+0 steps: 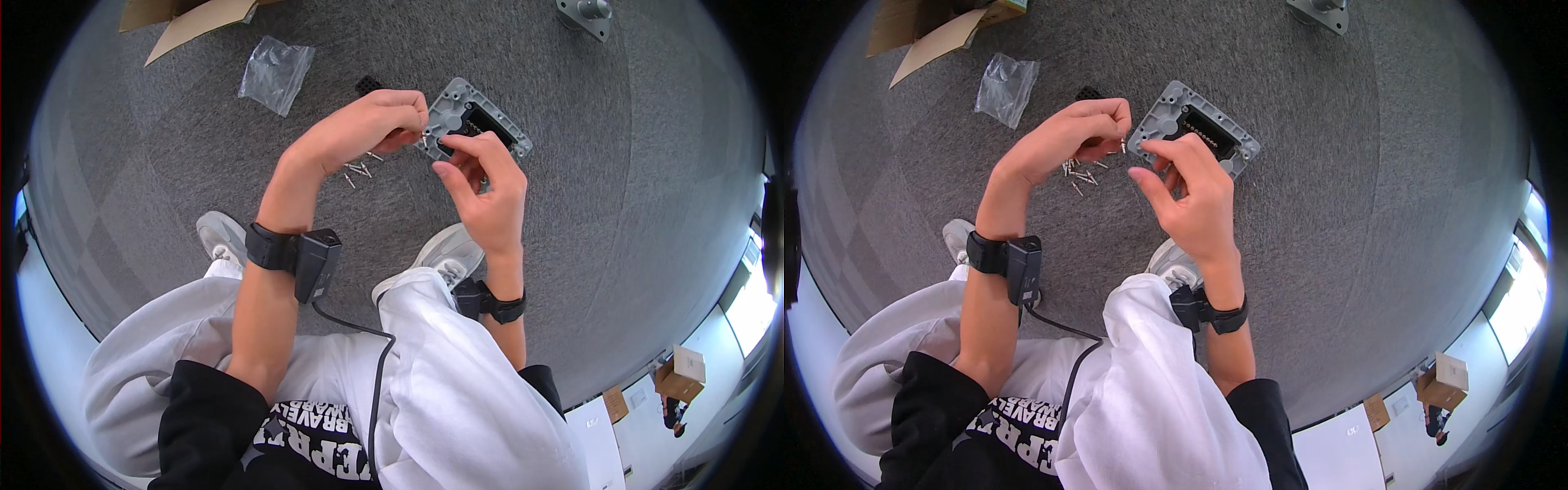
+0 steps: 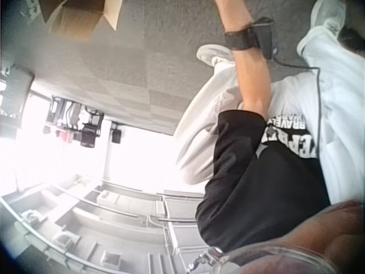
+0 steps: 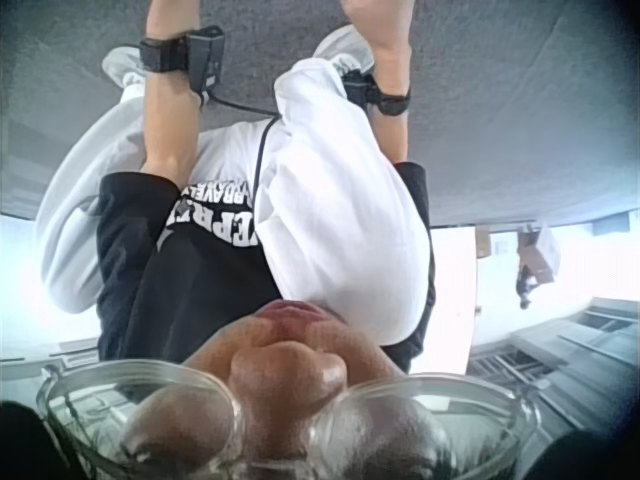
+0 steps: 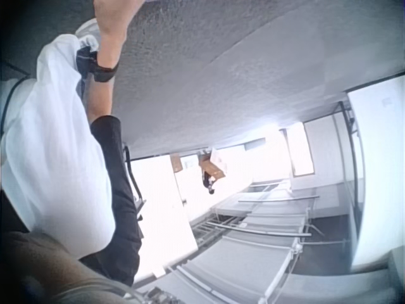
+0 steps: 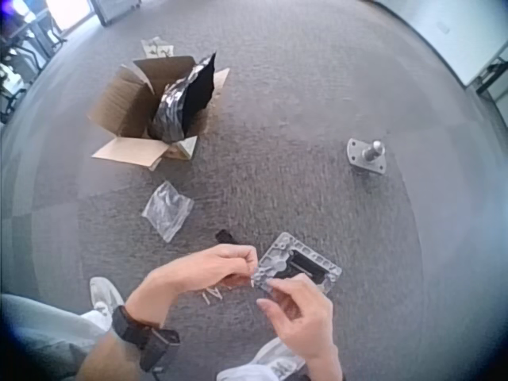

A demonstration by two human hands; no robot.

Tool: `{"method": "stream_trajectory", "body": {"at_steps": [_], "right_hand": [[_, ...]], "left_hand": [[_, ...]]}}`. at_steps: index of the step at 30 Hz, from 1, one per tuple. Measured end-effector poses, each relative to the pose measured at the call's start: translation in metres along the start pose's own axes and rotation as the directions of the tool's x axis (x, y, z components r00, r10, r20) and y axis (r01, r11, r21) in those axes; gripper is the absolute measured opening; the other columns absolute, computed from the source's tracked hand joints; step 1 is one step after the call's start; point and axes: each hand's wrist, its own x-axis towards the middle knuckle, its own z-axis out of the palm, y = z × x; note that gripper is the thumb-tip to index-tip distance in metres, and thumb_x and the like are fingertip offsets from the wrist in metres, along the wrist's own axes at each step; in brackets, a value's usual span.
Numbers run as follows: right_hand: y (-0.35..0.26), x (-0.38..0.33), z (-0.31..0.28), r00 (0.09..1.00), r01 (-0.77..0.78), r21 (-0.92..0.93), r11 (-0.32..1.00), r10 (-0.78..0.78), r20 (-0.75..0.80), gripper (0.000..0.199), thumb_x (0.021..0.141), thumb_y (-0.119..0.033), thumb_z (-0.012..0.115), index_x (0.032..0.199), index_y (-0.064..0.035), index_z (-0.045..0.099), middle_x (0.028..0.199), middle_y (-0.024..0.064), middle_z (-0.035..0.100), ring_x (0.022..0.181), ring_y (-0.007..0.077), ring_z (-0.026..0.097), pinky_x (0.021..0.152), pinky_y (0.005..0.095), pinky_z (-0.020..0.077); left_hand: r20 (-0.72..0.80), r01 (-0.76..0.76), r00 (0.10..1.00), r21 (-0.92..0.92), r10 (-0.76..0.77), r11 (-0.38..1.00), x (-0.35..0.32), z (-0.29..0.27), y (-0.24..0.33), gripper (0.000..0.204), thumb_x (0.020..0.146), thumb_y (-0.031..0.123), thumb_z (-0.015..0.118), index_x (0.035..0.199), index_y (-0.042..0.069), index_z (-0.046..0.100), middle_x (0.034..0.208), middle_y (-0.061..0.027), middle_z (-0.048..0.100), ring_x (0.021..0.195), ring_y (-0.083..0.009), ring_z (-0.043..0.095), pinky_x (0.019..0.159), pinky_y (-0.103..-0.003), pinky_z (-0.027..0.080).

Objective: The person is manually inserting small pins into an electronic component or connector block while seated on the floor.

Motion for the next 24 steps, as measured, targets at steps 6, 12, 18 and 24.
{"method": "stream_trajectory", "body": {"at_steps": [6, 12, 18, 24], "right_hand": [[0.004, 0.001, 0.003, 0.997, 0.047, -0.089, 0.995, -0.052, -0.061, 0.015, 0.085, -0.003, 0.078, 0.098, -0.0037, 0.07, 0.083, 0.004, 0.061, 0.063, 0.0119, 0.059, 0.053, 0.0257, 0.0443], [0.007, -0.002, 0.001, 0.99, 0.055, -0.144, 0.988, -0.072, -0.12, 0.01, 0.087, 0.004, 0.071, 0.094, -0.0028, 0.068, 0.081, 0.0043, 0.06, 0.062, 0.0123, 0.058, 0.052, 0.0262, 0.043], [0.022, -0.004, -0.021, 0.981, -0.005, -0.214, 0.977, -0.037, -0.19, 0.007, 0.088, 0.002, 0.07, 0.092, -0.0024, 0.066, 0.081, 0.005, 0.061, 0.061, 0.0132, 0.058, 0.053, 0.0268, 0.0434], [0.037, -0.008, -0.051, 0.961, -0.179, -0.481, 0.858, 0.048, -0.271, 0.003, 0.088, -0.001, 0.07, 0.087, -0.0012, 0.067, 0.077, 0.0057, 0.062, 0.062, 0.014, 0.059, 0.057, 0.0284, 0.0472]], "left_hand": [[0.049, -0.019, 0.999, -0.091, 0.023, 0.996, 0.006, 0.005, -0.007, 0.013, 0.094, 0.016, 0.059, 0.083, 0.012, 0.054, 0.069, 0.0067, 0.047, 0.059, -0.0022, 0.037, 0.053, -0.021, 0.028], [0.135, -0.03, 0.991, 0.024, 0.026, 0.999, 0.009, 0.004, -0.014, 0.013, 0.096, 0.019, 0.064, 0.088, 0.009, 0.062, 0.074, 0.0033, 0.061, 0.06, -0.0023, 0.043, 0.054, -0.02, 0.034], [0.124, 0.043, 0.989, 0.247, -0.075, 0.968, 0.01, 0.002, -0.019, 0.019, 0.097, 0.025, 0.066, 0.096, 0.007, 0.07, 0.081, 0.001, 0.068, 0.066, -0.0072, 0.053, 0.06, -0.026, 0.043], [-0.148, 0.169, 0.984, 0.57, -0.101, 0.804, 0.005, -0.043, -0.04, 0.026, 0.093, 0.028, 0.068, 0.1, 0.003, 0.072, 0.089, -0.0099, 0.073, 0.082, -0.0226, 0.068, 0.075, -0.038, 0.052]]}}
